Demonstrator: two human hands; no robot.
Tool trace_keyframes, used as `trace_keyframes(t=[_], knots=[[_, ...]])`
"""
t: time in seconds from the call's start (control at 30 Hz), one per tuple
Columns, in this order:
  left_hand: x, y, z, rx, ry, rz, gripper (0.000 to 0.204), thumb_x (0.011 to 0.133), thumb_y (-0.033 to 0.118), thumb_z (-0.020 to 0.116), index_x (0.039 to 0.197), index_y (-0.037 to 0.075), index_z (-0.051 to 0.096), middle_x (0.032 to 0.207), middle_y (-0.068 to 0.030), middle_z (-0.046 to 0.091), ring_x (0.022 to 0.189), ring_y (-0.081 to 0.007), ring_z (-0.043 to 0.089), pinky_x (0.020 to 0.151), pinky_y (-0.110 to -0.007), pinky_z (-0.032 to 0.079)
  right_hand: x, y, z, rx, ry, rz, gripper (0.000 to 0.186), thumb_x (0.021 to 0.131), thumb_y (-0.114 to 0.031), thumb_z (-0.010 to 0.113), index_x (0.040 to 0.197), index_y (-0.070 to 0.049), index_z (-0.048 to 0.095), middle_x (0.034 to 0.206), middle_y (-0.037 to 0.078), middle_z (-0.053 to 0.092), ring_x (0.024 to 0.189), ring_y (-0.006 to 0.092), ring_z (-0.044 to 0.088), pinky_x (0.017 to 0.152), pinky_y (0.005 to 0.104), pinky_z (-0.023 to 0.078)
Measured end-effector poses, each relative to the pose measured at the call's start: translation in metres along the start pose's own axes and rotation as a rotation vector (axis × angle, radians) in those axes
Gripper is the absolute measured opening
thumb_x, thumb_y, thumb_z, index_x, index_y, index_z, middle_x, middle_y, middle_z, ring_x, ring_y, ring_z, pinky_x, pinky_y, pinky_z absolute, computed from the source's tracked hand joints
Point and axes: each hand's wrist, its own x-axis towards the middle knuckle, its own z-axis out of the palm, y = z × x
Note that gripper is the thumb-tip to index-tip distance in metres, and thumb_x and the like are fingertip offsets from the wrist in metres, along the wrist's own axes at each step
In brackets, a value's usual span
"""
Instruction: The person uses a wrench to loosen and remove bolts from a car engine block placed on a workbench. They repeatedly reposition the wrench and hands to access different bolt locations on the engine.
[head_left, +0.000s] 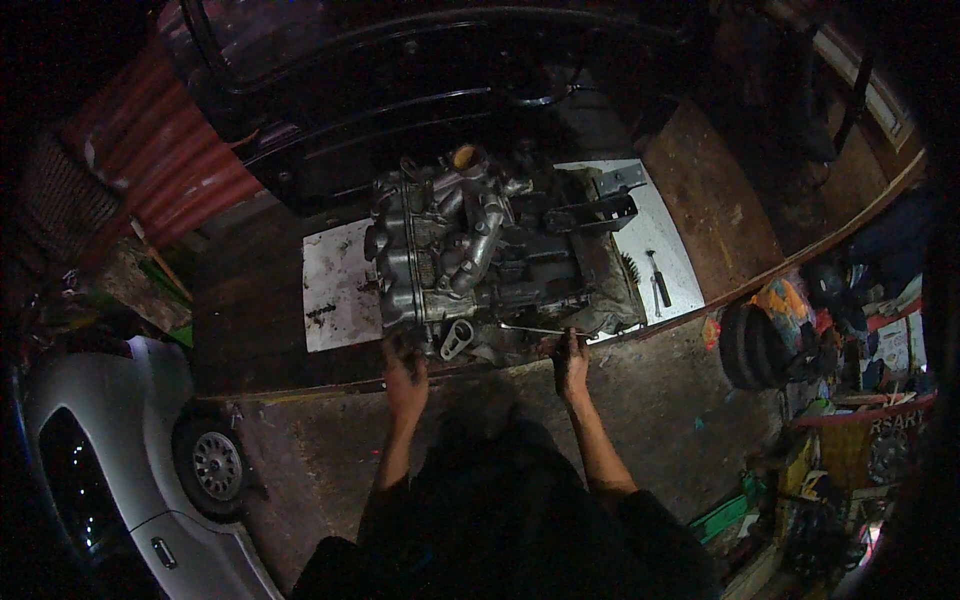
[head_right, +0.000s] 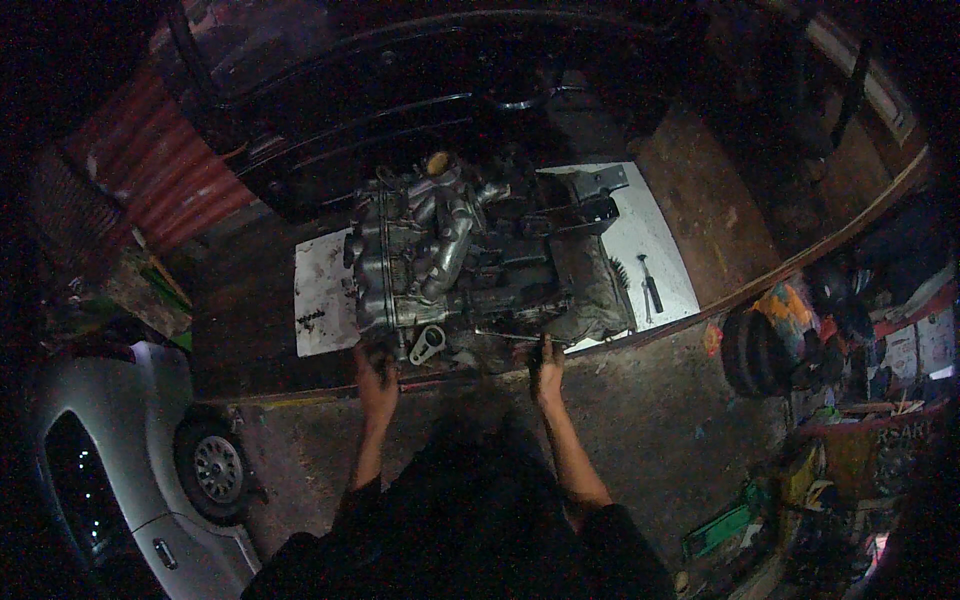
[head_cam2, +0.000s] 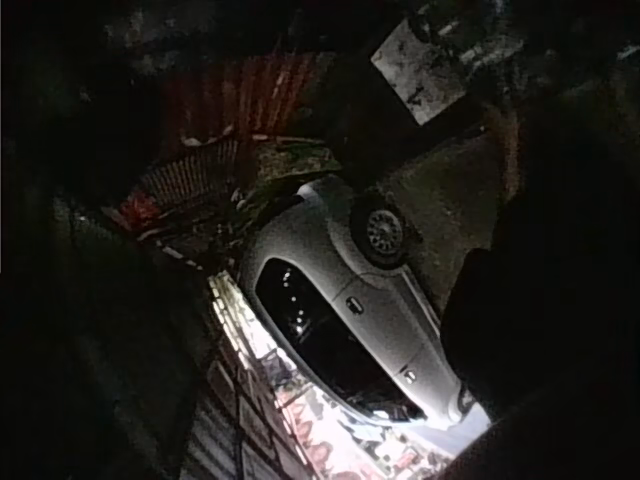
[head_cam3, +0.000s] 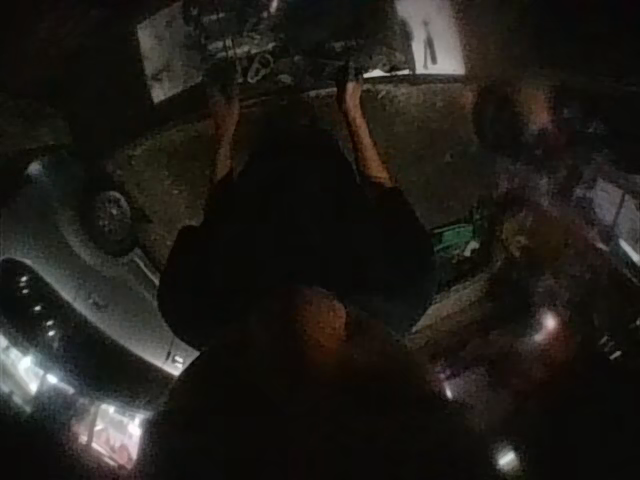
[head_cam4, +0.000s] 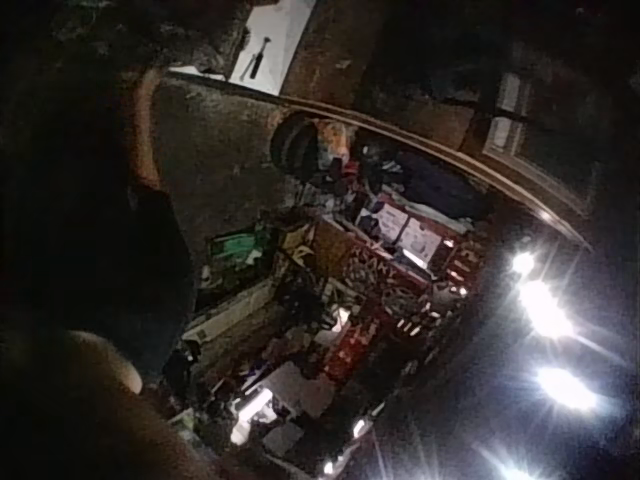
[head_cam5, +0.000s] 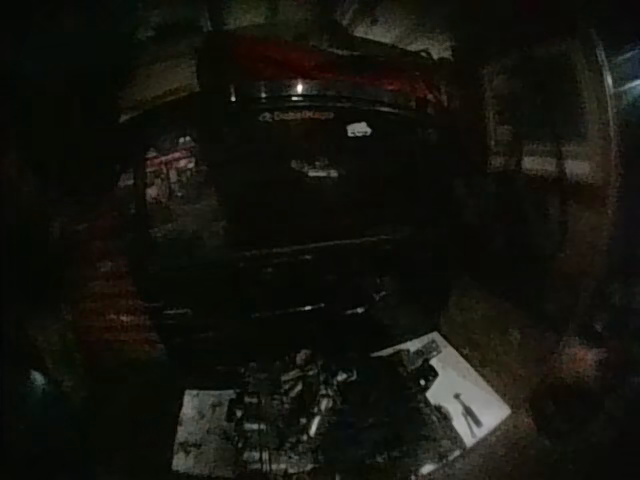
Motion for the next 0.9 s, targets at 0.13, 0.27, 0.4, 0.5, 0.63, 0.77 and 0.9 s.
trace_keyframes(t=[0.13, 0.27, 0.4, 0.5, 0.63, 0.77, 0.9], knots=[[0.002, -0.003, 0.002, 0.188, 0.011, 0.142, 0.041, 0.079, 0.003, 0.055, 0.118, 0.002, 0.043, 0.094, -0.0167, 0.058, 0.083, -0.0305, 0.057, 0.074, -0.036, 0.046, 0.017, 0.009, -0.002, 0.048, -0.005, 0.158, 0.033, 0.092, -0.029, 0.048, 0.104, 0.001, 0.047, 0.084, 0.019, 0.061, 0.076, 0.0303, 0.061, 0.070, 0.0406, 0.050], [0.018, 0.023, -0.001, 0.480, 0.014, 0.412, 0.038, 0.077, 0.013, 0.058, 0.113, 0.003, 0.049, 0.116, -0.0187, 0.050, 0.105, -0.0351, 0.047, 0.088, -0.044, 0.038, 0.025, 0.018, 0.000, 0.097, -0.083, 0.223, 0.033, 0.091, -0.029, 0.049, 0.104, 0.001, 0.047, 0.085, 0.020, 0.061, 0.076, 0.0308, 0.061, 0.069, 0.0397, 0.050], [0.026, 0.044, 0.000, 0.509, -0.086, 0.484, 0.047, 0.080, 0.026, 0.057, 0.122, 0.008, 0.047, 0.133, -0.0175, 0.036, 0.124, -0.0350, 0.031, 0.099, -0.052, 0.022, 0.018, 0.012, 0.011, 0.204, -0.068, 0.260, 0.034, 0.092, -0.030, 0.048, 0.104, 0.001, 0.047, 0.088, 0.019, 0.061, 0.078, 0.0309, 0.060, 0.073, 0.0386, 0.049], [0.029, 0.047, 0.002, 0.607, -0.164, 0.494, 0.053, 0.082, 0.033, 0.055, 0.129, 0.012, 0.043, 0.139, -0.0146, 0.031, 0.130, -0.0336, 0.024, 0.104, -0.053, 0.012, 0.025, 0.018, 0.004, 0.210, -0.017, 0.347, 0.033, 0.093, -0.030, 0.045, 0.106, 0.001, 0.046, 0.091, 0.019, 0.060, 0.081, 0.0303, 0.059, 0.077, 0.0376, 0.048], [0.027, 0.032, 0.006, 0.590, -0.202, 0.437, 0.055, 0.083, 0.035, 0.054, 0.133, 0.016, 0.041, 0.143, -0.0101, 0.028, 0.133, -0.0321, 0.020, 0.106, -0.053, 0.008, 0.019, 0.011, 0.013, 0.273, -0.022, 0.389, 0.033, 0.094, -0.027, 0.041, 0.114, -0.001, 0.043, 0.095, 0.019, 0.059, 0.086, 0.0292, 0.057, 0.080, 0.0370, 0.048], [0.028, 0.033, 0.007, 0.551, -0.203, 0.436, 0.054, 0.083, 0.036, 0.054, 0.131, 0.015, 0.043, 0.143, -0.0089, 0.028, 0.133, -0.0308, 0.020, 0.106, -0.053, 0.007, 0.035, 0.036, 0.000, 0.335, -0.028, 0.409, 0.036, 0.095, -0.026, 0.037, 0.120, 0.000, 0.038, 0.100, 0.021, 0.056, 0.087, 0.0316, 0.057, 0.078, 0.0391, 0.050], [0.028, 0.026, 0.009, 0.521, -0.193, 0.426, 0.052, 0.082, 0.037, 0.054, 0.129, 0.014, 0.045, 0.142, -0.0093, 0.030, 0.133, -0.0306, 0.021, 0.106, -0.053, 0.007, 0.031, 0.039, 0.008, 0.369, 0.001, 0.386, 0.034, 0.095, -0.024, 0.037, 0.118, 0.000, 0.038, 0.097, 0.021, 0.057, 0.085, 0.0330, 0.059, 0.077, 0.0378, 0.051]])
